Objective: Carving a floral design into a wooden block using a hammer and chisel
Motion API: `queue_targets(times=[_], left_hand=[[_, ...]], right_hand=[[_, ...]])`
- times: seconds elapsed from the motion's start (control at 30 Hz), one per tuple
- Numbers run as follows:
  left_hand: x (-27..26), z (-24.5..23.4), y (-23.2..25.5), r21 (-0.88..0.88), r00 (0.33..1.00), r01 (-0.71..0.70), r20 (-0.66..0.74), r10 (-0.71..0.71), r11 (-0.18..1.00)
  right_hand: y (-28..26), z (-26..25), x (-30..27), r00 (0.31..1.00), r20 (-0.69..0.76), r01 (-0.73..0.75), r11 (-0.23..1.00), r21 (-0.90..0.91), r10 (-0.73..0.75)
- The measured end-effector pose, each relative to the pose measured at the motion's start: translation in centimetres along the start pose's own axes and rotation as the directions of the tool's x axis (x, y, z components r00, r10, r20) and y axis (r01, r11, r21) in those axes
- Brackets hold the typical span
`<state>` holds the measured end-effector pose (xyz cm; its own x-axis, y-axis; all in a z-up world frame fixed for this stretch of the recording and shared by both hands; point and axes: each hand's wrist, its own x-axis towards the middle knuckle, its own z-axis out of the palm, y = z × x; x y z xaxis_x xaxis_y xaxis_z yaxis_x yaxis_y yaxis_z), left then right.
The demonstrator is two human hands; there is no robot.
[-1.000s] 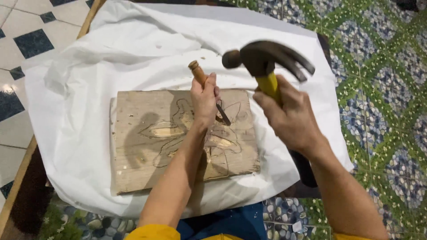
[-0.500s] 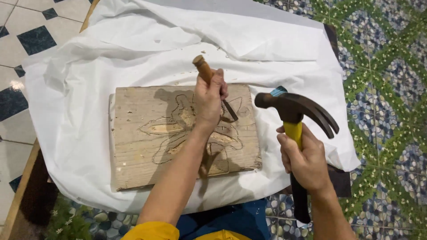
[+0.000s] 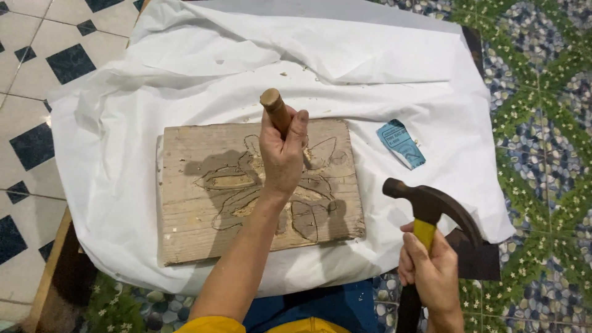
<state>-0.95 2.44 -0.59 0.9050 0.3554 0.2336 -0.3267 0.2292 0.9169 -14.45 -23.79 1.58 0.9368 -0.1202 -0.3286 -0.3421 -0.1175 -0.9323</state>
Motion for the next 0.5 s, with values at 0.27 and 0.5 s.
queue_targets(times=[0.27,0.5], left_hand=[[-0.4,1.5,-2.0,0.008,0.992,0.067,0.104,-0.068,0.998],[-0.2,0.6,-1.3,0.155,0.989,-0.130,0.091,0.117,0.979]], right_hand=[[3.1,1.5,1.9,0.990,0.058,-0.132,0.982,0.132,0.125],[4.6,0.3,2.9,0.995,0.037,-0.094,0.987,0.131,0.090]])
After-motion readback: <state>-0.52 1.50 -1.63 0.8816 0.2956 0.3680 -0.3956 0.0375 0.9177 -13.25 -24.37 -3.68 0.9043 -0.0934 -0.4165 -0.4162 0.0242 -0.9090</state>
